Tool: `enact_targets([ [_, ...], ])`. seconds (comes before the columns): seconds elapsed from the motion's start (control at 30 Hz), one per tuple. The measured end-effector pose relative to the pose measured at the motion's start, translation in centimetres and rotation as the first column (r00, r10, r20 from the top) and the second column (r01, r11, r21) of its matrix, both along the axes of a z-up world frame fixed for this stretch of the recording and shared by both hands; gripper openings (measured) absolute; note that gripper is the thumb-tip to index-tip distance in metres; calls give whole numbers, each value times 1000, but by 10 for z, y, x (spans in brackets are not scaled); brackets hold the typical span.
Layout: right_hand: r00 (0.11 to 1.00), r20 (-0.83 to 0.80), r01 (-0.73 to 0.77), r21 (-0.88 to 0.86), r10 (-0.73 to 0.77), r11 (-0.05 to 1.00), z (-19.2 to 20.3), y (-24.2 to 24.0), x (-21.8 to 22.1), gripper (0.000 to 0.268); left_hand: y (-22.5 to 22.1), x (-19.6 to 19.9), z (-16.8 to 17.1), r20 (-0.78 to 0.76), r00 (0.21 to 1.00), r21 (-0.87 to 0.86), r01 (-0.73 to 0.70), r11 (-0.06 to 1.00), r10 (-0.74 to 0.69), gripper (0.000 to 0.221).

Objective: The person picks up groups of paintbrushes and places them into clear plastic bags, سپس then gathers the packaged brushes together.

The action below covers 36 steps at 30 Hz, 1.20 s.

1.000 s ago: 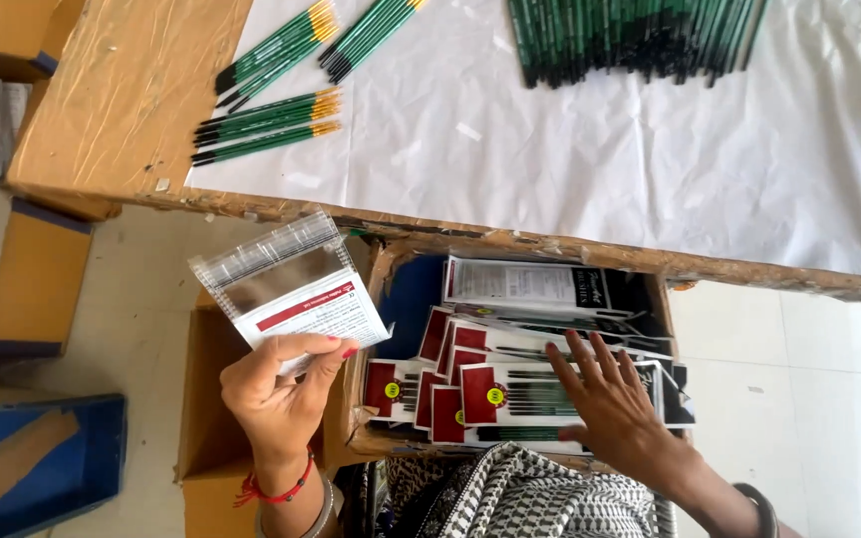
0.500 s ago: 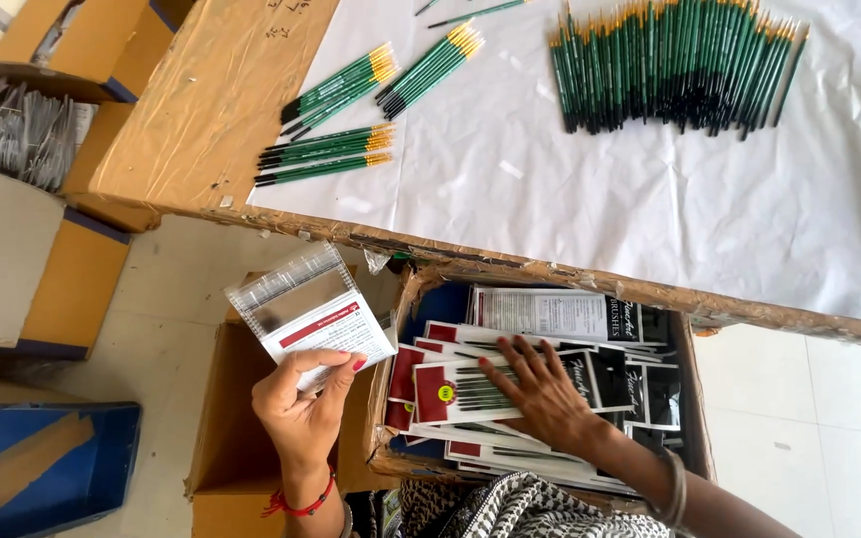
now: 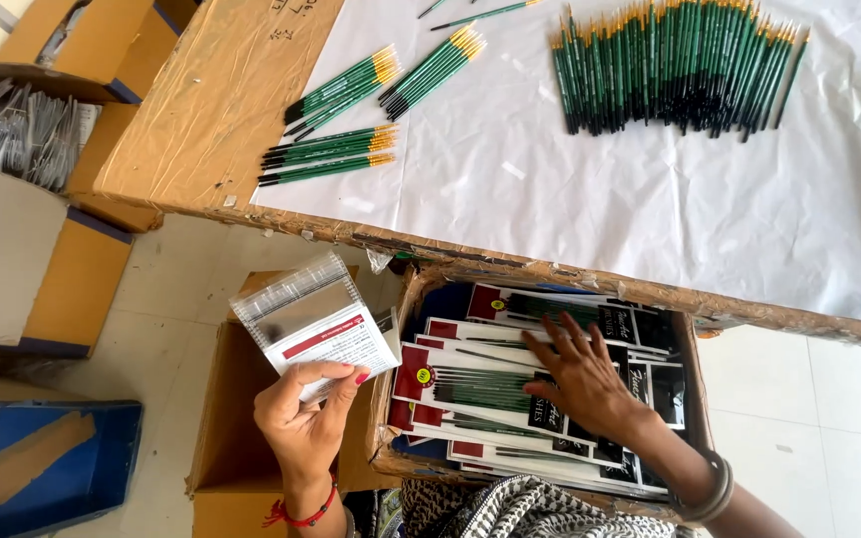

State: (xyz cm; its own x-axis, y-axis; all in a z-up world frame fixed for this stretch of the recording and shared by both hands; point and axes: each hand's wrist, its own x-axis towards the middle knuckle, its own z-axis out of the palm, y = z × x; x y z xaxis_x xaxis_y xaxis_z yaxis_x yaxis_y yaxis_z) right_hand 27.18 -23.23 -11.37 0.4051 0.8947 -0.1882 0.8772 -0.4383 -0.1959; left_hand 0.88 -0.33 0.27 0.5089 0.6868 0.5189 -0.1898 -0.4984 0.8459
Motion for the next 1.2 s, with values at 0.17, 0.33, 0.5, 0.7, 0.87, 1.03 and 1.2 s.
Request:
enact_targets([
  [0.17, 994, 7, -106, -15, 106, 994, -12, 5, -11, 76, -10, 14, -3, 19, 998, -9, 68, 998, -68, 13],
  [0.33, 997, 72, -51, 188, 38, 981, -15, 11, 11, 58, -33, 30, -2, 94, 915, -60, 400, 915, -393, 17],
  [0.5, 814, -551, 220, 584, 183, 782, 57, -23, -26, 59, -87, 73, 8, 122, 829, -164, 559, 813, -546, 54],
  [0.7, 565, -820, 576, 468, 88, 670, 88, -46, -57, 56, -125, 101, 2, 161, 858, -107, 506, 856, -488, 49],
  [0.87, 513, -854, 634, 446, 88, 631, 80, -49, -49, 38, -130, 101, -6, 154, 873, -220, 486, 846, -462, 40],
  [1.03, 672, -737, 539, 419, -72, 731, 92, -42, -40, 34, -102, 91, 21, 59, 831, -205, 552, 808, -553, 45],
  [1.2, 651, -756, 517, 506, 67, 691, 105, -25, -38, 35, -84, 80, 2, -91, 723, -236, 652, 720, -685, 39],
])
